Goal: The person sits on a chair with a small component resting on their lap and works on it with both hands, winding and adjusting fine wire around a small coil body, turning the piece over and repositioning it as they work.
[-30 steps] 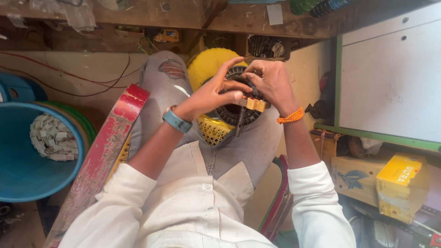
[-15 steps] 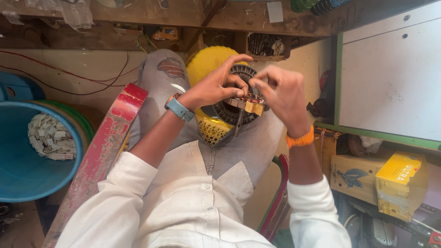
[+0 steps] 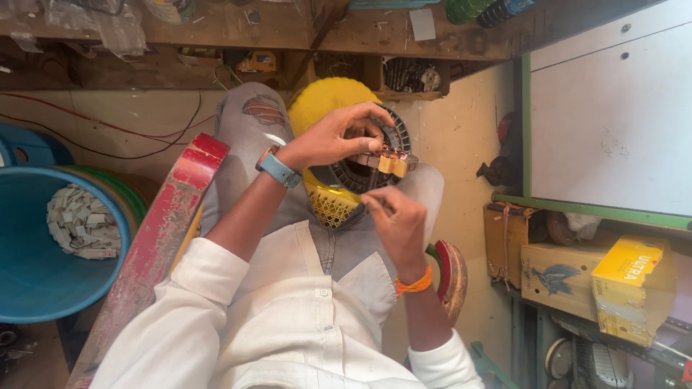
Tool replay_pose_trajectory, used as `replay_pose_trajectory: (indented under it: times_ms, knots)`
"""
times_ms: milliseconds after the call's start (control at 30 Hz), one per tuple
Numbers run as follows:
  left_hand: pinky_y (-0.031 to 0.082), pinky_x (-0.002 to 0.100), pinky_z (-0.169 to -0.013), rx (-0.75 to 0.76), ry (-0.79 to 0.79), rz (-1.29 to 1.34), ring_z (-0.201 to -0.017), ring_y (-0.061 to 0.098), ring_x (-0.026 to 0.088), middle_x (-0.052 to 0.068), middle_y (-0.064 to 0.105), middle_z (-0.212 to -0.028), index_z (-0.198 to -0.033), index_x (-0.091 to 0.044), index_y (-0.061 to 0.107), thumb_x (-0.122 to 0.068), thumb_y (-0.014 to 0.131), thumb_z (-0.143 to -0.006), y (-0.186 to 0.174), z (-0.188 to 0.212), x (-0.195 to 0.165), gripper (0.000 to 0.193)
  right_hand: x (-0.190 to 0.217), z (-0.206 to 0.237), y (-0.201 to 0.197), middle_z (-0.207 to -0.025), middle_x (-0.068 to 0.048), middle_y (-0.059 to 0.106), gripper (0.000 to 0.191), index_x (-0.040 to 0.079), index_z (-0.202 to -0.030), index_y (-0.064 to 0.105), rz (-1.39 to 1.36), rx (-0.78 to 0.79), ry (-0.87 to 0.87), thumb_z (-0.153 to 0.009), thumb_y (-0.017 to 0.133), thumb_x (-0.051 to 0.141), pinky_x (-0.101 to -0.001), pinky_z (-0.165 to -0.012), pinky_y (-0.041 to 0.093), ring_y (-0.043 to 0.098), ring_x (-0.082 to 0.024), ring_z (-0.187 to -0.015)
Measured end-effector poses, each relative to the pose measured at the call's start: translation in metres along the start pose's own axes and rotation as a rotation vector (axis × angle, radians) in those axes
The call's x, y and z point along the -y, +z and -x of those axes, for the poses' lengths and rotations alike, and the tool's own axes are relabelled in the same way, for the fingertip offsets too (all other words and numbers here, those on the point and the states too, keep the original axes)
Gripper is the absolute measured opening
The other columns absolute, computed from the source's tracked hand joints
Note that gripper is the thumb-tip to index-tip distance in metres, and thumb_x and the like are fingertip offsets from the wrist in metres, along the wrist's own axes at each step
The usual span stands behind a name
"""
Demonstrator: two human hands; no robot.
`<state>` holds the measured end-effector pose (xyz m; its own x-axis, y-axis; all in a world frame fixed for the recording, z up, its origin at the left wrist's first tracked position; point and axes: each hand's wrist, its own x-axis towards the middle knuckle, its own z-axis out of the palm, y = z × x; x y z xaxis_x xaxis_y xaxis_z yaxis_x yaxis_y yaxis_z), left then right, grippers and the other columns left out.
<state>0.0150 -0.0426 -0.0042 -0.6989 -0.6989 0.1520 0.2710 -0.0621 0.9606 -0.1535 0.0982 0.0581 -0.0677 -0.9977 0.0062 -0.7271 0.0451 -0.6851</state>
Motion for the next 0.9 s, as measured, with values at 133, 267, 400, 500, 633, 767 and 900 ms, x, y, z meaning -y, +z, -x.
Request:
replay_pose_trajectory:
  times_ms: [133, 267, 400, 500, 633, 767, 900]
  knots:
    - [0.043, 0.035, -0.088, -0.149, 0.210, -0.388, -0.097, 0.057, 0.018, 0.000, 0.071, -0.108, -0.132, -0.011, 0.059, -0.019, 0.085, -0.076, 0.024, 0.013, -0.003, 0.062, -0.025, 0.015, 0.007, -0.069, -0.008, 0.067, 0.008, 0.000, -0.091, 0.073, -0.015, -0.073, 0.039, -0.088, 0.078, 0.006, -0.0278, -0.052, 0.044, 0.055, -0.008, -0.054]
    - [0.040, 0.038, -0.089, -0.392, 0.108, -0.618, -0.100, 0.058, 0.022, -0.002, 0.071, -0.105, -0.114, -0.015, 0.070, -0.009, 0.083, -0.072, 0.056, 0.018, -0.002, 0.044, -0.038, 0.013, -0.018, -0.067, -0.010, 0.067, 0.008, -0.001, -0.087, 0.073, 0.025, -0.059, 0.094, -0.088, 0.079, 0.005, -0.0305, -0.053, 0.044, 0.055, -0.014, -0.054]
    - [0.040, 0.038, -0.087, -0.493, 0.154, -0.686, -0.098, 0.056, 0.023, -0.001, 0.068, -0.104, -0.105, -0.013, 0.071, -0.006, 0.082, -0.074, 0.068, 0.022, 0.002, 0.034, -0.034, 0.000, -0.051, -0.082, -0.011, 0.072, 0.007, -0.001, -0.093, 0.073, 0.064, -0.006, -0.089, -0.088, 0.076, 0.002, -0.0284, -0.060, 0.050, 0.064, -0.014, -0.065]
    - [0.039, 0.038, -0.085, -0.513, 0.173, -0.703, -0.097, 0.056, 0.023, 0.000, 0.067, -0.102, -0.104, -0.012, 0.071, -0.005, 0.082, -0.073, 0.070, 0.023, 0.003, 0.034, -0.017, -0.011, -0.072, -0.085, -0.011, 0.072, 0.006, -0.002, -0.096, 0.073, 0.091, -0.039, -0.151, -0.090, 0.073, 0.000, -0.0287, -0.064, 0.051, 0.067, -0.016, -0.070]
    - [0.040, 0.038, -0.084, -0.520, 0.183, -0.708, -0.096, 0.056, 0.023, -0.001, 0.067, -0.102, -0.104, -0.011, 0.072, -0.006, 0.083, -0.073, 0.072, 0.022, 0.005, 0.033, 0.001, -0.034, -0.082, -0.087, -0.012, 0.071, 0.006, -0.002, -0.096, 0.071, 0.135, -0.043, -0.277, -0.093, 0.075, 0.001, -0.0303, -0.066, 0.051, 0.068, -0.020, -0.073]
    - [0.040, 0.038, -0.084, -0.522, 0.188, -0.724, -0.098, 0.056, 0.022, -0.001, 0.067, -0.102, -0.105, -0.012, 0.072, -0.004, 0.081, -0.073, 0.072, 0.023, 0.007, 0.034, 0.010, -0.064, -0.073, -0.086, -0.012, 0.071, 0.006, -0.002, -0.094, 0.070, 0.131, 0.012, -0.349, -0.093, 0.075, 0.001, -0.0324, -0.067, 0.051, 0.068, -0.022, -0.073]
    - [0.040, 0.038, -0.085, -0.528, 0.188, -0.721, -0.098, 0.056, 0.022, -0.001, 0.065, -0.102, -0.105, -0.012, 0.071, -0.005, 0.082, -0.073, 0.069, 0.024, 0.009, 0.034, 0.011, -0.090, -0.064, -0.087, -0.012, 0.069, 0.006, -0.002, -0.095, 0.069, 0.131, 0.150, -0.447, -0.092, 0.074, 0.000, -0.0336, -0.069, 0.052, 0.068, -0.024, -0.077]
